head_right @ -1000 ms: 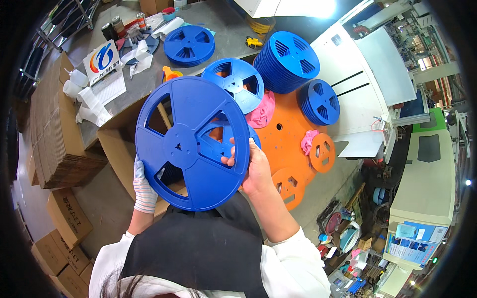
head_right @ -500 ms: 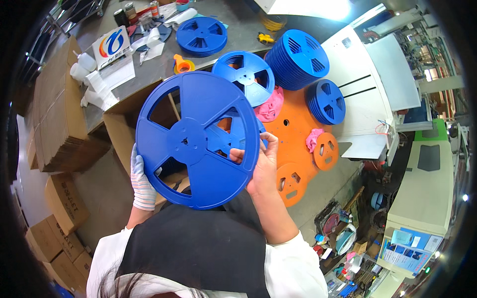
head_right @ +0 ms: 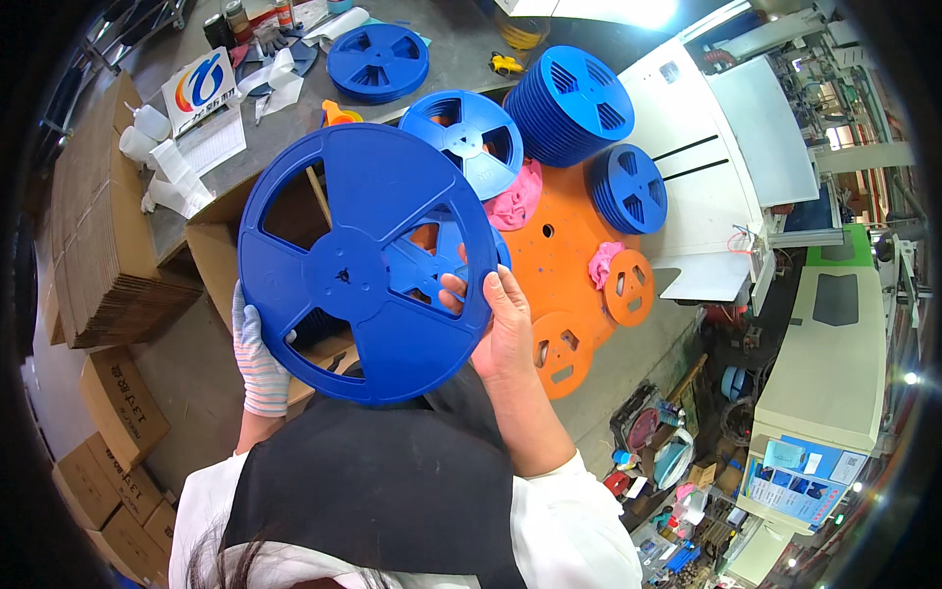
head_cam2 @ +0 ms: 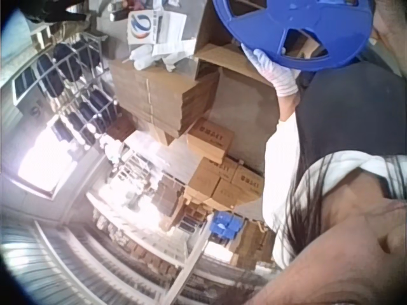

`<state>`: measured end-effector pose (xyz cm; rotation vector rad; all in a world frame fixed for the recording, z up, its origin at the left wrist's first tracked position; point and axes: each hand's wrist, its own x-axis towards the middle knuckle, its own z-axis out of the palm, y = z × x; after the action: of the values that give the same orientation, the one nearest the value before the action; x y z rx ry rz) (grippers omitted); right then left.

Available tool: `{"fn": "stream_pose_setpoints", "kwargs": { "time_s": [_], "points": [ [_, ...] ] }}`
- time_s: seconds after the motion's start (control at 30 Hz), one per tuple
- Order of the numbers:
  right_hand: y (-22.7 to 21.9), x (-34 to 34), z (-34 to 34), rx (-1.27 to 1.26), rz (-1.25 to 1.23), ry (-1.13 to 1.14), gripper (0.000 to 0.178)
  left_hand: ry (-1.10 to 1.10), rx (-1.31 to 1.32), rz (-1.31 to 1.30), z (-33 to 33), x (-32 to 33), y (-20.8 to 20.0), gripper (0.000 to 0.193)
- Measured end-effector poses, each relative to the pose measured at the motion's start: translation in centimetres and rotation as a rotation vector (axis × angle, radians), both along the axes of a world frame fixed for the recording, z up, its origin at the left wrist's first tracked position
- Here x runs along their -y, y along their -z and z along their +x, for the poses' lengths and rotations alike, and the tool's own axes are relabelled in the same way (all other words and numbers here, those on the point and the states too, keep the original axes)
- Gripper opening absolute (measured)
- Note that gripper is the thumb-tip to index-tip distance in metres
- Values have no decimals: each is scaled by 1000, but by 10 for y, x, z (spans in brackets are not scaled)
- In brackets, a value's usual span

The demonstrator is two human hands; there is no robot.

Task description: The person picks up blue plastic spools from a table, inspects them by turning them over, and places them into a cardboard box. The person repeats this process with multiple spools throughout the clip.

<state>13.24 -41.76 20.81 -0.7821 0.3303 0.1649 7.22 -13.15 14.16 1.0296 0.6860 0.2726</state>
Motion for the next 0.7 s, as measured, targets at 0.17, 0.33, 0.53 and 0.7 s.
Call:
{"fn": "stream_pose_setpoints", "kwargs": {
  "time_s": [0.17,0.33,0.53,0.7],
  "points": [
    [3,3,-1,-31,74,-51,32,37,-48,-56,1,-4,5,53],
    [1,-1,-2,-74,97,-82,31,57,-58,-144,1,-8,19,51],
    [-3,-10,-6,-137,30,-86,23,97,-137,-285,-1,-11,47,47],
    [-6,-16,-6,-152,99,-56,12,116,-170,-354,-7,-13,62,43]
  ]
}}
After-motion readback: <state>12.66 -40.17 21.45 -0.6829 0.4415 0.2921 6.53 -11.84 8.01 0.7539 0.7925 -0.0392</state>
